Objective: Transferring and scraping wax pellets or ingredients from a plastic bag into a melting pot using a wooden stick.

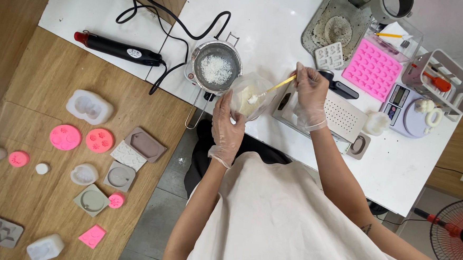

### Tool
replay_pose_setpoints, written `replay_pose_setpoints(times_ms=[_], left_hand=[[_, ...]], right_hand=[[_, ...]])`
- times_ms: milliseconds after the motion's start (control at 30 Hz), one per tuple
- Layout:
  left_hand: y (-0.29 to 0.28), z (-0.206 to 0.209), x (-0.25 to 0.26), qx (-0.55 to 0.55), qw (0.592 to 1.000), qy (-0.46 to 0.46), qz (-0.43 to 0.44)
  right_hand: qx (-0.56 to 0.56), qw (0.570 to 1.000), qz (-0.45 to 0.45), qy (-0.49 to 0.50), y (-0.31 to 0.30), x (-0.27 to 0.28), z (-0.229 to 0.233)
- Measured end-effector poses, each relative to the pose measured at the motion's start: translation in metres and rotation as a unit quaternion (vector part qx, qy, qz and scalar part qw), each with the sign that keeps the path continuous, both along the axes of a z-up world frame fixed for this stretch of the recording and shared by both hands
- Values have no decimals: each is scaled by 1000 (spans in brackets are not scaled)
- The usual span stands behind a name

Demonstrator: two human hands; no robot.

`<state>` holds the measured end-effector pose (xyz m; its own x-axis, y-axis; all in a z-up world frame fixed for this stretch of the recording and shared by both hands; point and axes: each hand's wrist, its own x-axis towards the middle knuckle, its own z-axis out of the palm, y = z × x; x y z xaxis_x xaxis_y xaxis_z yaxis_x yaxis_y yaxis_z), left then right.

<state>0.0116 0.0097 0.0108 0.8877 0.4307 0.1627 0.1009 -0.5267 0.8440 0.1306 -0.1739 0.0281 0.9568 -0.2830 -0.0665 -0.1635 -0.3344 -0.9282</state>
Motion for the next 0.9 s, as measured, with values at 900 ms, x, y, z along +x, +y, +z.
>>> replay_pose_setpoints(times_ms=[900], left_hand=[[2, -11, -3, 8, 999, 26, -17]], right_hand=[[-83, 932, 151, -320, 63, 4, 45]])
